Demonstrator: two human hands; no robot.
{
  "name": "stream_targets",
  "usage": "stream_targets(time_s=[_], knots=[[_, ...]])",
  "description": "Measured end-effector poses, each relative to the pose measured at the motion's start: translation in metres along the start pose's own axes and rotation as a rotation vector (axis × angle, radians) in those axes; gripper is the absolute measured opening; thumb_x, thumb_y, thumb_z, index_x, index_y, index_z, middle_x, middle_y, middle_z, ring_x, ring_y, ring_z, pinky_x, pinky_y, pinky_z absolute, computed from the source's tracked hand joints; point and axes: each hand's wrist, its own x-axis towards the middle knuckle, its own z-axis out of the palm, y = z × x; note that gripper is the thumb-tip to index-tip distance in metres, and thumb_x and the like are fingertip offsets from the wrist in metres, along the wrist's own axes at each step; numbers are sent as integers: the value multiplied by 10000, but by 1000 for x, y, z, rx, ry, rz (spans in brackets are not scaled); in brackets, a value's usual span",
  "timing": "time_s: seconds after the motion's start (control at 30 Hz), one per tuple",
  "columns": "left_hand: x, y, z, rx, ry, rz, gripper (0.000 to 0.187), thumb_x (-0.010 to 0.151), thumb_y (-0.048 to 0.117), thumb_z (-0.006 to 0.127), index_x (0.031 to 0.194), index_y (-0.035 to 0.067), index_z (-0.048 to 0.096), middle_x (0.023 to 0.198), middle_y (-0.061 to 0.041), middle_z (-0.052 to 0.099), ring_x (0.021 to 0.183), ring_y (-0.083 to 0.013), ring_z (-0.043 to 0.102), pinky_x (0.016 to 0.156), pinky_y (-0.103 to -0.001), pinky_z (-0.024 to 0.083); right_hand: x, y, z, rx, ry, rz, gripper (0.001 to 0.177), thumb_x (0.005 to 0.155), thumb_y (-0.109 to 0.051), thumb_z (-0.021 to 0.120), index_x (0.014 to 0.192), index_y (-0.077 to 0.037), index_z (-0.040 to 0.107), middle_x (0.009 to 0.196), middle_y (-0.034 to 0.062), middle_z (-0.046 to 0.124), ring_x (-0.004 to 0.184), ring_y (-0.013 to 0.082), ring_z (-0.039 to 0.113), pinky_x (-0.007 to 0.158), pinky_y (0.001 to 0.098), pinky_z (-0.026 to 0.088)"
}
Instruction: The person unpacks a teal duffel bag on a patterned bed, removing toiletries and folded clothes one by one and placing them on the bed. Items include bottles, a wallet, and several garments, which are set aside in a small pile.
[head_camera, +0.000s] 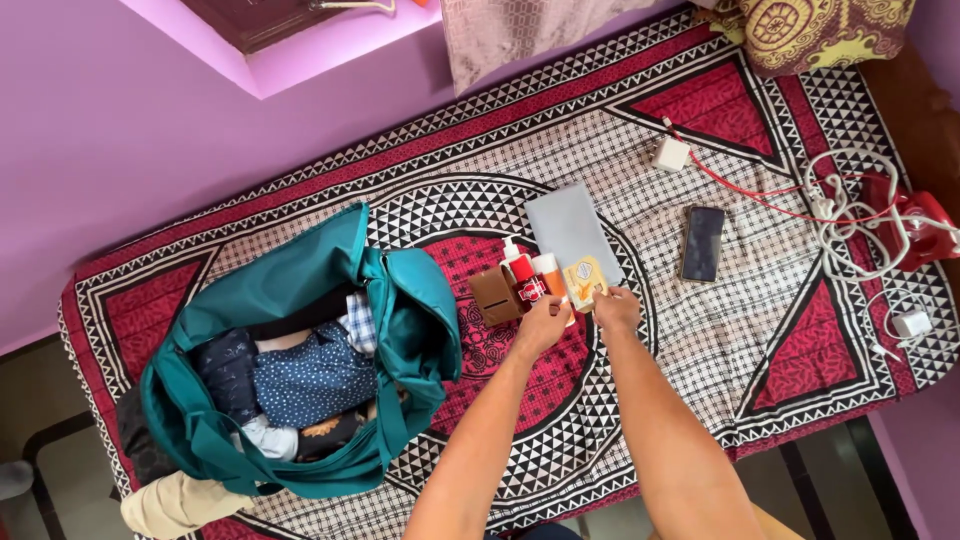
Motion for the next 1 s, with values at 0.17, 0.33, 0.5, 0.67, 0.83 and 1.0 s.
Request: stream_targets(time_s=[0.17, 0.33, 0.5, 0.67, 0.83, 1.0], knots=[[4, -5, -10, -29, -41, -46, 453, 918, 362, 650, 1239, 42, 658, 1119, -144, 765, 1056, -279, 738, 948, -382, 549, 36, 31, 14, 26, -115, -24, 501, 892, -19, 689, 1383, -30, 589, 1189, 206, 703, 885, 251, 669, 641, 340, 512], [5, -7, -19, -4, -17, -13, 400, 928, 356, 660, 1180, 48, 703, 1107, -147, 760, 1055, -270, 731, 949, -371, 543, 43, 48, 13, 313, -312, -66, 783, 894, 141, 534, 1584, -82, 240, 1376, 177, 568, 1159, 264, 660, 870, 313, 564], [-4, 3, -31, -15, -7, -19, 360, 919, 343, 662, 1159, 78, 705, 1129, -140, 753, 1072, -273, 718, 963, -381, 534, -8, 11, -8, 396, -404, -169, 681, 885, 135, 434, 1540, -42, 374, 1353, 170, 621, 1132, 237, 679, 844, 322, 606], [-17, 7, -38, -46, 44, 37, 345, 915, 324, 663, 1158, 83, 706, 1132, -149, 753, 1078, -277, 717, 966, -385, 537, -1, 25, 0, 150, -410, -123, 545, 934, 71, 536, 1457, -81, 533, 1254, 155, 677, 970, 263, 704, 691, 282, 524], [-46, 25, -70, -162, 141, 101, 314, 909, 308, 653, 1121, 84, 708, 1058, -144, 781, 1011, -273, 761, 905, -385, 573, -67, -14, 18, 221, -537, -175, 367, 958, -73, 640, 1324, -63, 619, 1057, 92, 740, 828, 135, 727, 620, 235, 551], [-64, 21, -119, -107, 355, 278, 280, 931, 274, 655, 1123, 80, 716, 1029, -154, 777, 974, -284, 757, 868, -394, 586, -125, -43, 47, 329, -722, -365, 215, 948, -90, 688, 1152, -23, 689, 888, 58, 722, 713, 118, 673, 612, 251, 568]])
